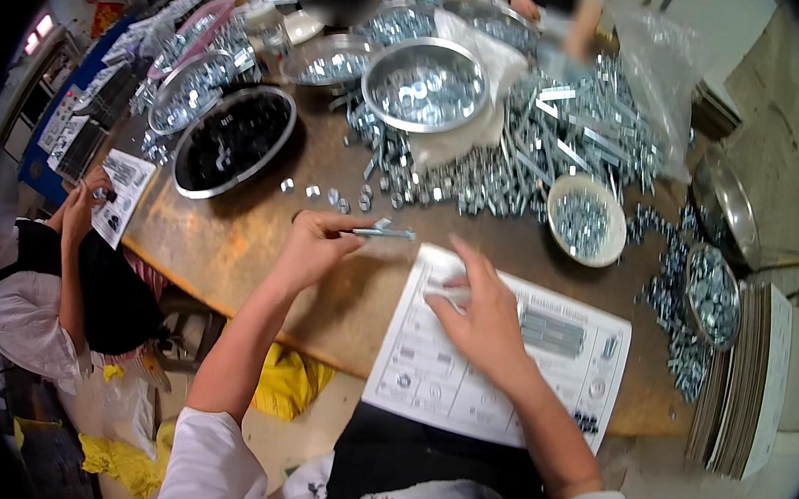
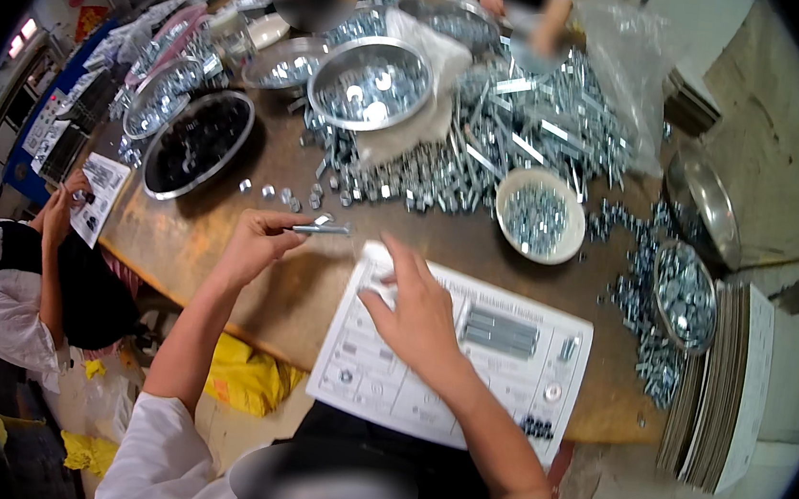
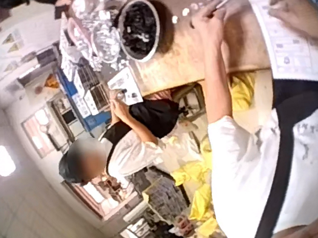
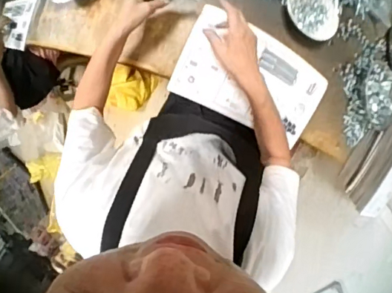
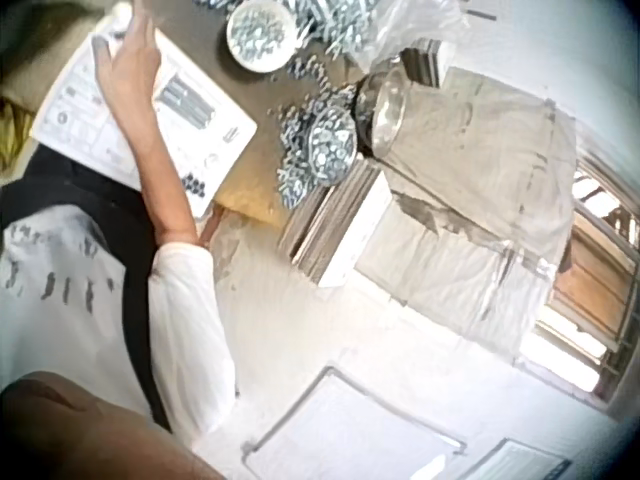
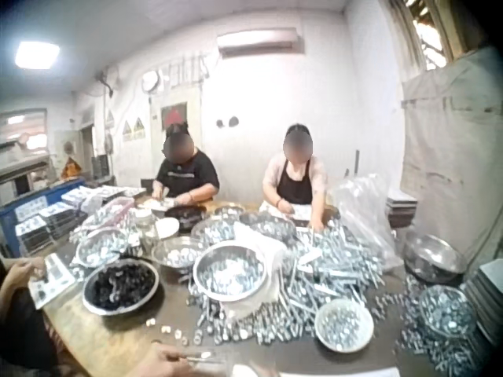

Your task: The person sorts metal fasteners, including bolts, nuts, and washers, from bowls and piles on a table. They place the items onto a printed instruction sheet, aligning them with diagrams, and then move the sorted items into a plastic bag.

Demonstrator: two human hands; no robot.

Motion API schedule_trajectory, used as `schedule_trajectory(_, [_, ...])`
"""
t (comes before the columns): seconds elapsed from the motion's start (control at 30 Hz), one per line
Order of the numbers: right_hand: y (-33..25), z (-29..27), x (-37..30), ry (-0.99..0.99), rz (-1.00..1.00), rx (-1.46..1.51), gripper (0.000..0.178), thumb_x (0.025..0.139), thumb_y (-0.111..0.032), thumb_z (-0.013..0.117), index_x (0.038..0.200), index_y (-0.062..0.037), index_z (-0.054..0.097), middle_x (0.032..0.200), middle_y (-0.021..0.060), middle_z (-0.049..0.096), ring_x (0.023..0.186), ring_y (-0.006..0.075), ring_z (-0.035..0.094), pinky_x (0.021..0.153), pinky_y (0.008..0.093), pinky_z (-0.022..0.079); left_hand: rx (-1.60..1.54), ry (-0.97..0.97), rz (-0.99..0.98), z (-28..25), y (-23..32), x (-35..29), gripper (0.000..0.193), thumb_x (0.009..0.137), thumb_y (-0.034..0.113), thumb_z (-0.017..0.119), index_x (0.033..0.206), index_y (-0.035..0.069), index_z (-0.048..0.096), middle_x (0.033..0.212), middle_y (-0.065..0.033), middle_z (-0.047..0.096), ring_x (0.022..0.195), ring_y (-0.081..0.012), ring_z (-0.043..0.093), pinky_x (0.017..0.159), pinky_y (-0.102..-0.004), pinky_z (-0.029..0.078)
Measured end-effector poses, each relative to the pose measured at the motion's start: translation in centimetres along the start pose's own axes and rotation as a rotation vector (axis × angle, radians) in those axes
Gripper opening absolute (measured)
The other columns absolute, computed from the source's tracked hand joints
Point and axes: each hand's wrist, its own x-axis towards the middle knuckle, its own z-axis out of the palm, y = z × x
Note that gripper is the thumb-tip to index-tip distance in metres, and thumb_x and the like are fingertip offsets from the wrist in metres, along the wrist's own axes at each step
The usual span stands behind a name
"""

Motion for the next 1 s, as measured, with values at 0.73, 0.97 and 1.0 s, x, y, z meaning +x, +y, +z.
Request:
schedule_trajectory(0.73, [2.4,-3.1,-8.3,-0.39,-0.069,-0.445,0.018,0.083,-0.014,0.072,0.099,-0.0085,0.066,0.099,0.0047,0.062,0.094,0.0237,0.062,0.073,0.0365,0.052,1.194,-0.399,0.583,7.0,6.9,-4.1,0.009,0.076,0.011,0.075,0.082,0.007,0.069,0.08,-0.0076,0.071,0.075,-0.0298,0.071,0.062,-0.0373,0.055])
schedule_trajectory(0.97, [1.9,-5.5,-11.3,-0.32,0.046,-0.351,0.015,0.082,-0.011,0.07,0.094,-0.007,0.063,0.093,0.0075,0.058,0.089,0.0263,0.062,0.071,0.0382,0.052,1.668,-0.91,0.586,14.8,9.9,-4.6,0.01,0.073,0.009,0.074,0.082,0.012,0.072,0.083,-0.003,0.073,0.081,-0.0217,0.073,0.066,-0.0323,0.055])
schedule_trajectory(1.0, [1.8,-5.6,-11.4,-0.309,0.042,-0.355,0.014,0.082,-0.011,0.07,0.093,-0.0067,0.062,0.092,0.0077,0.057,0.088,0.0264,0.062,0.071,0.0381,0.052,1.664,-0.967,0.593,15.9,10.3,-4.4,0.011,0.073,0.01,0.074,0.084,0.012,0.073,0.084,-0.0025,0.073,0.082,-0.0215,0.073,0.067,-0.0321,0.055])
